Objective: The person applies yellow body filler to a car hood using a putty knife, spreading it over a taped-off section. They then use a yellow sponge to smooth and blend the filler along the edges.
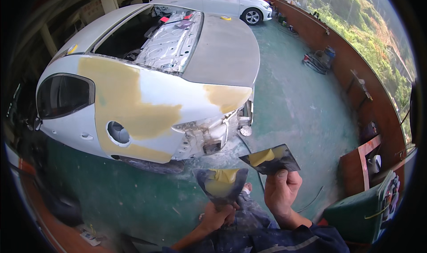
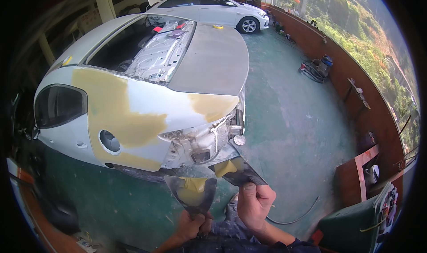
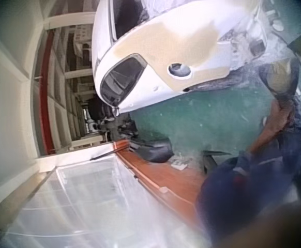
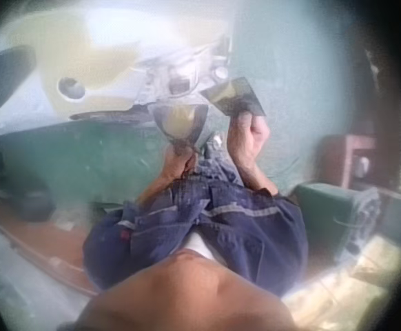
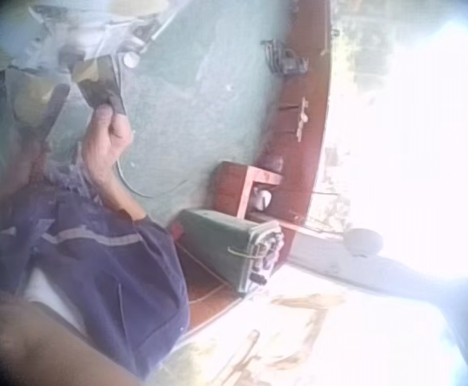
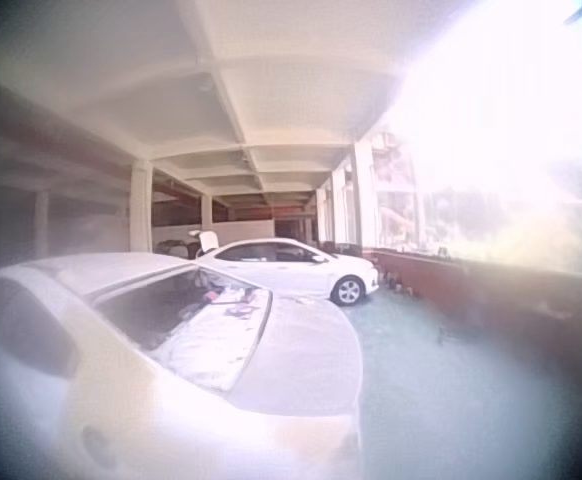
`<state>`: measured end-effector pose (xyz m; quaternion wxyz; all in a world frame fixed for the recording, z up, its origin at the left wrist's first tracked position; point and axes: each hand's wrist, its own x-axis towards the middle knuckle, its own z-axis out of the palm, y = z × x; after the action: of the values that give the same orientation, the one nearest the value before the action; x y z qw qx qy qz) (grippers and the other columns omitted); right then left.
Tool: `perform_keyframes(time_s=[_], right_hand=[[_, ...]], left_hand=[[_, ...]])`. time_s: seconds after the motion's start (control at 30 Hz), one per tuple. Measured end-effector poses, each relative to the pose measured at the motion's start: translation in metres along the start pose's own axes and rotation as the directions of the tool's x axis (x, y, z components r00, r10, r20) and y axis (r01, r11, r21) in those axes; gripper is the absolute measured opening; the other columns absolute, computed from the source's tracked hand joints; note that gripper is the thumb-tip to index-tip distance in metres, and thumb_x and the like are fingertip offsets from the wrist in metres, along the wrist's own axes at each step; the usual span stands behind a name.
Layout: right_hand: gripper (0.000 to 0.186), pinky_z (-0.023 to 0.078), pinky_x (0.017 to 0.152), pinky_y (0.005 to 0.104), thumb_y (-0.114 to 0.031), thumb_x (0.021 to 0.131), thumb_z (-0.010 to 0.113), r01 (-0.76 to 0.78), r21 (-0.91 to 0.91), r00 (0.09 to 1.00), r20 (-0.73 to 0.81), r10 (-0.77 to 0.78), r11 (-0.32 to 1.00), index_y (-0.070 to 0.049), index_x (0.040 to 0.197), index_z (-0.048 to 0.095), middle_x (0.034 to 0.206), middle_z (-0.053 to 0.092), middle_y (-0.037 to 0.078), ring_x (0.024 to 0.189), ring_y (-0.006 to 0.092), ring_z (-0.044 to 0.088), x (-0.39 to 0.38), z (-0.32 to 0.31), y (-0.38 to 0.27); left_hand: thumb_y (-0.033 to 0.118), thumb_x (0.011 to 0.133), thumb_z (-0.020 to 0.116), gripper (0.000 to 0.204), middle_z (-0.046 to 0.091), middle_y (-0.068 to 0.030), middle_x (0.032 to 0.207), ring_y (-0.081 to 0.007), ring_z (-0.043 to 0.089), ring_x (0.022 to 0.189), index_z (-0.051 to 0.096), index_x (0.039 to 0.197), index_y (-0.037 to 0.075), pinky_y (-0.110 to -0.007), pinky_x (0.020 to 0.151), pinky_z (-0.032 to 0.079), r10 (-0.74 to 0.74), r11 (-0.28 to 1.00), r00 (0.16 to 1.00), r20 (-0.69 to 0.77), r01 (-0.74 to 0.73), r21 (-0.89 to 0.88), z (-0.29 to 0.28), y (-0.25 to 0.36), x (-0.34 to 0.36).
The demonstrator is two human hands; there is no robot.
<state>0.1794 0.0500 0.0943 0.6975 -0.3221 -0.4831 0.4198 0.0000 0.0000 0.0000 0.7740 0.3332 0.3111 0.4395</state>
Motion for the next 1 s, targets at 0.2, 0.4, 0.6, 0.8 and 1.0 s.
perform_keyframes(time_s=[0.2,0.4,0.6,0.8,1.0], right_hand=[[0.022,0.055,0.080,0.0337,-0.009,0.103,0.060,-0.033,-0.336,0.920,0.358,0.160,0.941,0.007,0.112,0.070,0.103,0.074,0.014,0.089,0.0225,0.070,0.086,-0.069,-0.006],[0.018,0.052,0.078,0.0268,-0.001,0.101,0.058,-0.367,-0.393,0.914,0.016,0.405,0.843,0.008,0.110,0.070,0.095,0.072,0.005,0.084,0.0105,0.062,0.126,-0.169,0.032],[0.019,0.053,0.082,0.0284,0.003,0.096,0.061,-0.176,-0.369,0.969,-0.230,0.093,0.913,0.004,0.113,0.069,0.102,0.071,0.007,0.090,0.0131,0.065,0.156,-0.199,0.038],[0.034,0.059,0.086,0.0424,-0.001,0.076,0.071,0.541,-0.737,0.839,0.442,-0.317,0.405,-0.002,0.110,0.073,0.106,0.073,0.016,0.096,0.0321,0.071,0.198,-0.200,0.029],[0.037,0.060,0.082,0.0413,-0.011,0.070,0.070,0.624,-0.744,0.777,0.562,-0.283,0.237,-0.005,0.107,0.075,0.105,0.072,0.011,0.097,0.0291,0.070,0.242,-0.205,0.040]], left_hand=[[0.046,0.098,0.066,0.050,0.048,-0.0052,0.056,-0.0130,0.045,0.043,0.063,0.099,-0.004,-0.030,0.042,0.039,0.052,0.986,0.982,0.181,-0.022,-0.163,0.052,0.007,0.079],[0.023,0.099,0.070,0.035,0.053,-0.0061,0.063,-0.0118,0.049,0.048,0.062,0.112,-0.009,-0.031,0.046,0.046,0.060,0.995,0.988,0.141,-0.048,-0.087,0.082,0.009,0.157],[0.011,0.101,0.063,0.027,0.056,-0.0049,0.068,-0.0102,0.051,0.053,0.058,0.120,-0.008,-0.030,0.050,0.048,-0.015,0.993,0.993,-0.121,0.030,0.118,0.127,0.017,0.213],[0.010,0.102,0.063,0.016,0.059,-0.0015,0.069,-0.0076,0.053,0.052,0.062,0.113,-0.002,-0.026,0.047,0.042,-0.124,0.987,0.974,-0.192,0.141,0.077,0.137,0.022,0.254],[0.008,0.099,0.064,0.010,0.059,-0.0013,0.068,-0.0076,0.054,0.051,0.064,0.100,-0.001,-0.025,0.046,0.038,-0.130,0.978,0.977,-0.169,0.154,0.139,0.147,0.039,0.304]])
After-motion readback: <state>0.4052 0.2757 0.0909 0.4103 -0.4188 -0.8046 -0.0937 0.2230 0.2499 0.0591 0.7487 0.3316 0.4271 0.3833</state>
